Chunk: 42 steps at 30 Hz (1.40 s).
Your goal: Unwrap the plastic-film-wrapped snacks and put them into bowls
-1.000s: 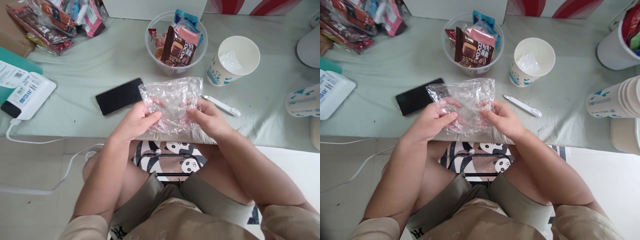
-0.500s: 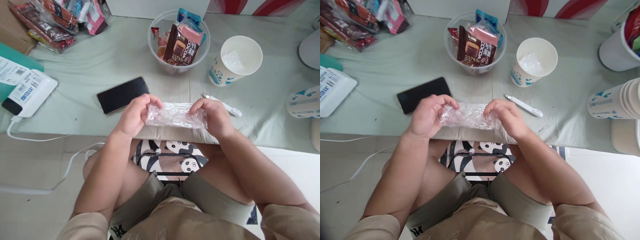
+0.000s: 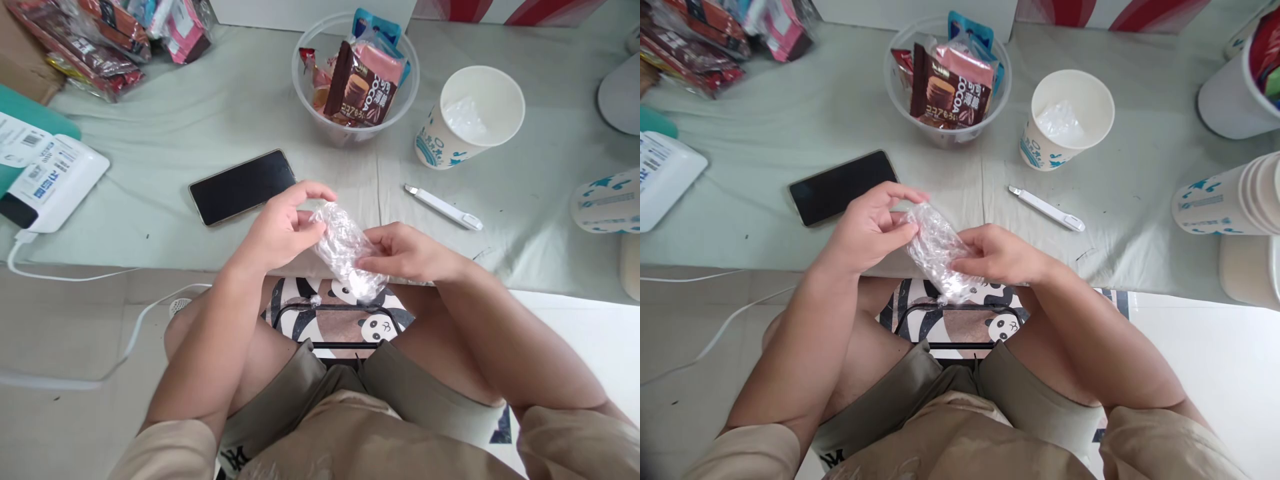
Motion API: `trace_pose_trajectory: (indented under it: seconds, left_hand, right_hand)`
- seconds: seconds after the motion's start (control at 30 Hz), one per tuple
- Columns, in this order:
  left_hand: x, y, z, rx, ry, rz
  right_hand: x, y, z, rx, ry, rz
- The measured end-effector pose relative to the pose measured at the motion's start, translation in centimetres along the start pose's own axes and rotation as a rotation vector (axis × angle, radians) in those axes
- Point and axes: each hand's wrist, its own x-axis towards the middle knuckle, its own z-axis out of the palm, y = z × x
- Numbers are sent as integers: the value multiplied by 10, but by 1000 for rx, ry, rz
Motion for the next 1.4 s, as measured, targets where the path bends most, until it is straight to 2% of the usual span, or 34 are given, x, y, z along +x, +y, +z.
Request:
trace_pose_trajectory:
  seconds: [0.03,0.1,0.13,0.2,0.27,0.37,0.47,0.53,0.57,0.67,0.73,0.8,0.83,0.9,0.97,1.03,1.23,1.4]
  left_hand:
    - [0,-1,2,91,81,57]
    - [0,0,5,270,190,176]
    - [-1,3,7,336,192,220]
    - [-2,9,10,388,102,257]
    - [-4,15,14,356,-14,236]
    - [-5,20,17,272,-87,104]
    - [-4,22,18,202,-98,-31]
    - [-3,24,19,172,-116,-51]
    - [-2,26,19,159,-131,-44]
    - [-2,26,10,115,-138,9]
    - [-1,18,-7,155,-7,74]
    - [0,1,-34,330,200,115]
    - [1,-9,-48,421,260,129]
    - [2,-29,-73,557,303,70]
    - [3,-42,-87,595,239,-58]
    - [4,-44,-88,600,232,-127]
    - [11,-25,-65,622,331,-271]
    - [13,-27,-62,605,378,-282]
  right_hand:
    - [0,-2,4,-32,-12,15]
    - [1,-3,9,-64,56,-24]
    - [2,-2,10,-69,99,-54]
    - [4,1,11,-69,167,-124]
    - [5,4,10,-63,210,-214]
    - [7,9,11,-70,260,-305]
    - [9,13,12,-193,467,-338]
    - [10,15,13,-303,613,-388]
    - [11,15,13,-331,635,-405]
    - [12,17,13,-286,602,-375]
    - [12,18,13,-243,647,-335]
    - [12,20,12,-223,698,-322]
    - [12,21,11,-218,704,-316]
    - [12,21,11,-211,691,-299]
    - [12,20,13,-211,676,-275]
    - [12,18,15,-213,665,-241]
    - [15,14,18,-185,673,-142]
    - [16,16,18,-187,674,-138]
